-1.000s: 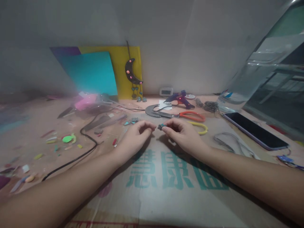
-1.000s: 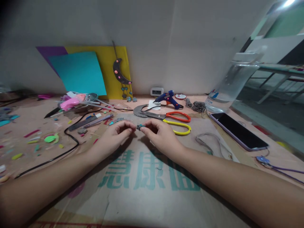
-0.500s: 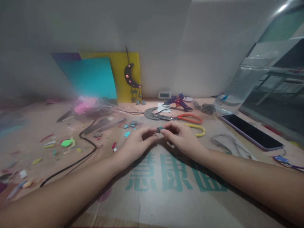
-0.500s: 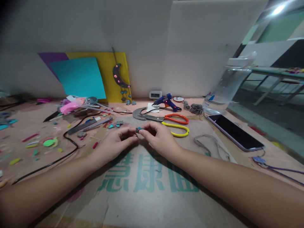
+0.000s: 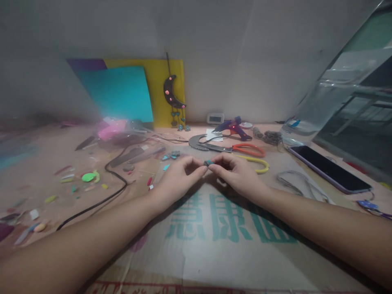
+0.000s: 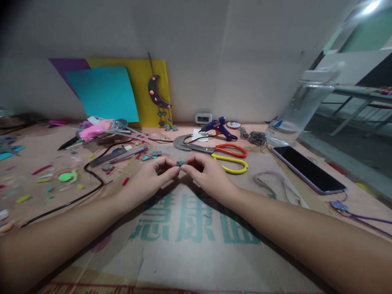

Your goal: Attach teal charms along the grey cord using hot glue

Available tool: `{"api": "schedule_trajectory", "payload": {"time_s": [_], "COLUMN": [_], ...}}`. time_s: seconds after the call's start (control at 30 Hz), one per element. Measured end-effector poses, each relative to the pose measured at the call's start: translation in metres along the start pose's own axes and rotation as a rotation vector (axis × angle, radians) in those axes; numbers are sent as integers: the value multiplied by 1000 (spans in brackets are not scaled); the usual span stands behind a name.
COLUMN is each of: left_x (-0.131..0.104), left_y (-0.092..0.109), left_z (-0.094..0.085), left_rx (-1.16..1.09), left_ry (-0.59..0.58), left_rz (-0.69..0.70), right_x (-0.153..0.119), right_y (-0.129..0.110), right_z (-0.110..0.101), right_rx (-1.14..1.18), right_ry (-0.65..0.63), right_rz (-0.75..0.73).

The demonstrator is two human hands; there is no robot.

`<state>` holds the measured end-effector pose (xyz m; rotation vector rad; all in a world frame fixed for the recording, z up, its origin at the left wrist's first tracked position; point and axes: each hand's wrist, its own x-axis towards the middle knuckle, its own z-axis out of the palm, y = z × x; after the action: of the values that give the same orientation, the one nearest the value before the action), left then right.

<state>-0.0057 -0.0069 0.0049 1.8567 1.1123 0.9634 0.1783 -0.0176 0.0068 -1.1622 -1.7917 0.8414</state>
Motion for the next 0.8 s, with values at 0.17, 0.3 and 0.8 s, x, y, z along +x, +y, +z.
{"api": "schedule_trajectory", "payload": {"time_s": [0.17, 0.3, 0.8], "left_x": [0, 0, -2], "left_y": [-1, -3, -2], "left_z": [-2, -3, -2], "left_rx": [13, 24, 56], "left_ry": [79, 95, 79], "left_rz": [-2, 3, 41], "right_x": [2, 2, -1], "right_y": [2, 0, -8], "right_z": [-1, -2, -3], "right_rx": [49, -91, -157], "right_ry": [7, 90, 48], "right_rz": [26, -19, 24]}}
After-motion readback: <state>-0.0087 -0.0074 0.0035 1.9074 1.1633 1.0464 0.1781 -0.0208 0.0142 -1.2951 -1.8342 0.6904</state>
